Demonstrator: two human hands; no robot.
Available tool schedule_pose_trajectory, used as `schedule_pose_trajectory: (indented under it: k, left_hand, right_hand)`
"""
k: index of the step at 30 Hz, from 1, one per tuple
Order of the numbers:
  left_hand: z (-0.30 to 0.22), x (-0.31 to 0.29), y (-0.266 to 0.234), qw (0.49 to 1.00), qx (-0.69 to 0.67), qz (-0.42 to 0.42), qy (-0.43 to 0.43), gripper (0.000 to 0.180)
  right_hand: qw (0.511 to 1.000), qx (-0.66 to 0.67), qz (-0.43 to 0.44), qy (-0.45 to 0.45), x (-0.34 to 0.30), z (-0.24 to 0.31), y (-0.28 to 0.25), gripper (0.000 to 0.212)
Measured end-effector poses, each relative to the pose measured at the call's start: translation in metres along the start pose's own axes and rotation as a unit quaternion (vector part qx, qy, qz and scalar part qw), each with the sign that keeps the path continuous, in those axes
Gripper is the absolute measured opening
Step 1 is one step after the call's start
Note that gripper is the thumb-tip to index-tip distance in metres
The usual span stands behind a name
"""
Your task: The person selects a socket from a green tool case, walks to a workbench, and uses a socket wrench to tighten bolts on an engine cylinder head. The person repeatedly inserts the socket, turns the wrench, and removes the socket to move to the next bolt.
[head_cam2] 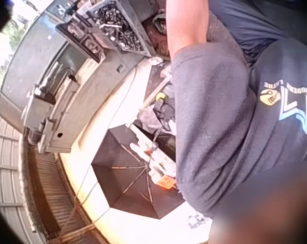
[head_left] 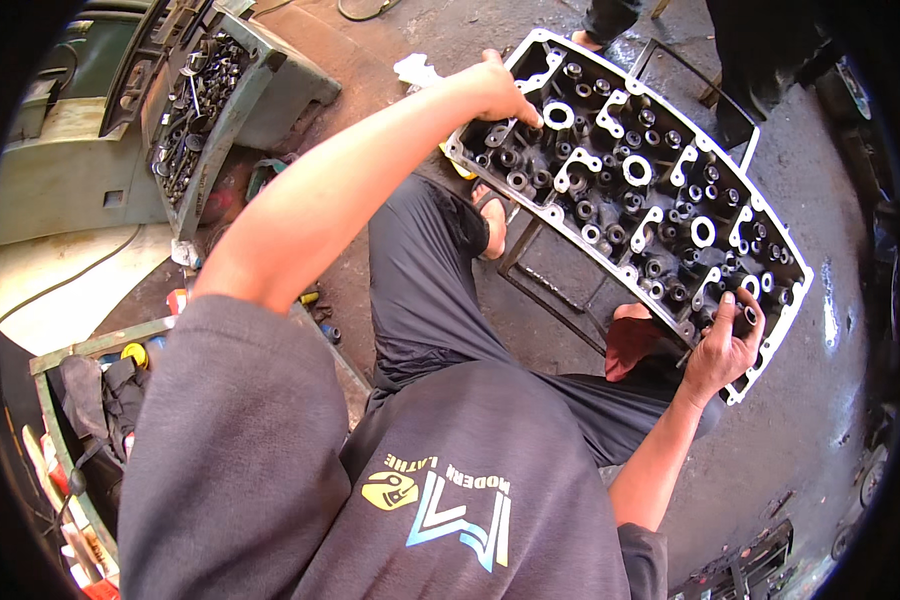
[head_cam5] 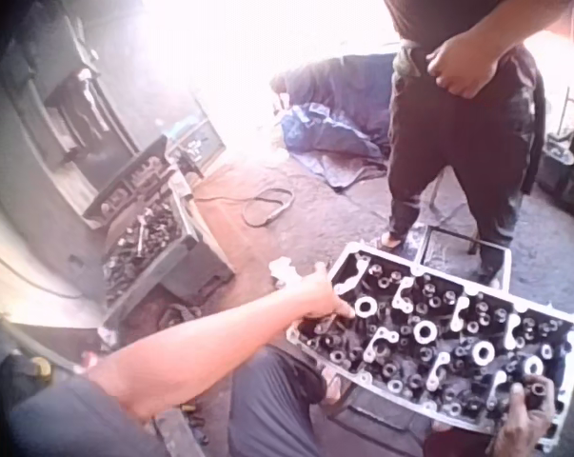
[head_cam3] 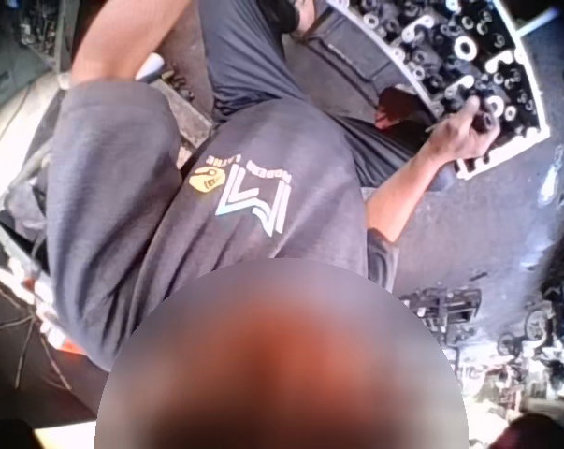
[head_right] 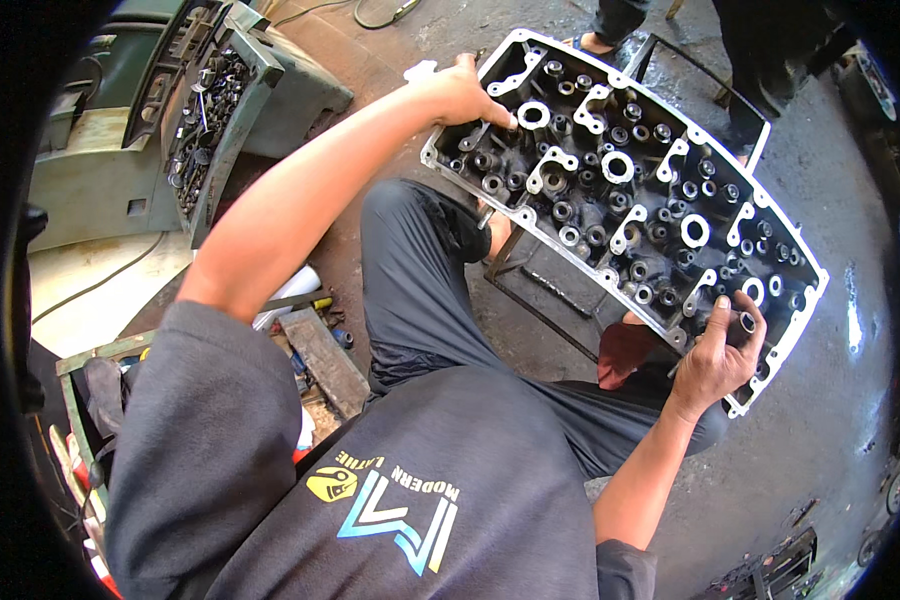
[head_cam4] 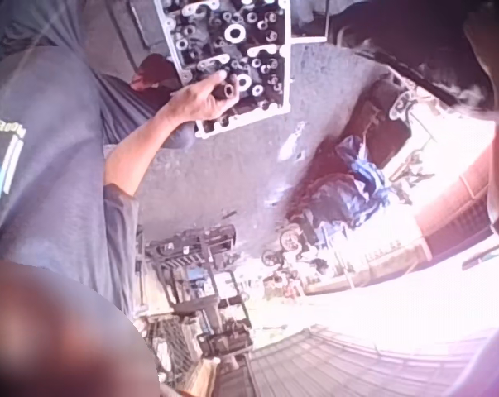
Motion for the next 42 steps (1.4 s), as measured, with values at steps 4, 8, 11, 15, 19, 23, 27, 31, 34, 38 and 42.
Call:
schedule_pose_trajectory:
  k: [4,8,11,15,19,23,27,31,34,38,42]
  left_hand:
    - [0.01,-0.014,-0.03,0.979,-0.151,-0.124,0.052,0.112]
    - [-0.038,-0.003,-0.033,0.984,-0.102,-0.103,0.106,0.117]
    - [-0.065,0.01,-0.02,0.991,0.019,-0.1,0.081,0.127]
    - [-0.065,0.025,-0.012,0.991,0.081,-0.066,0.082,0.126]
    - [-0.065,0.027,-0.011,0.991,0.089,-0.062,0.074,0.128]
    - [-0.072,0.025,-0.011,0.991,0.107,-0.052,0.055,0.13]
    - [-0.074,0.026,-0.01,0.991,0.117,-0.053,0.041,0.13]
    - [-0.077,0.027,-0.006,0.989,0.128,-0.07,0.032,0.131]
    - [-0.081,0.028,-0.005,0.988,0.13,-0.076,0.023,0.131]
    - [-0.086,0.03,-0.006,0.989,0.14,-0.05,-0.003,0.13]
    - [-0.092,0.034,-0.007,0.984,0.168,-0.047,-0.023,0.127]
  right_hand:
    - [0.997,-0.044,0.006,-0.06,0.001,0.003,0.004,0.013]
    - [0.996,-0.06,-0.004,-0.068,0.001,0.002,0.007,0.014]
    - [0.995,-0.065,-0.019,-0.073,0.0,0.002,0.006,0.015]
    - [0.992,-0.095,-0.024,-0.079,-0.001,0.004,0.006,0.014]
    - [0.99,-0.108,-0.018,-0.094,-0.002,0.006,0.008,0.013]
    - [0.987,-0.119,-0.019,-0.103,-0.001,0.006,0.007,0.013]
    - [0.989,-0.124,-0.005,-0.076,0.0,0.003,0.006,0.015]
    - [0.987,-0.133,0.0,-0.093,-0.001,0.004,0.006,0.016]
    - [0.986,-0.137,0.005,-0.093,0.0,0.005,0.006,0.016]
    - [0.988,-0.13,0.005,-0.089,-0.001,0.007,0.007,0.016]
    - [0.988,-0.123,0.003,-0.089,-0.001,0.008,0.008,0.016]
Point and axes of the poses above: each hand's wrist, its own x-axis towards the middle knuckle, its own y-axis out of the palm, z = x × y, the point moved 3 cm from there along x, towards the middle knuckle, and after that the axes turned 4 degrees about z, right-handed, at the moved point
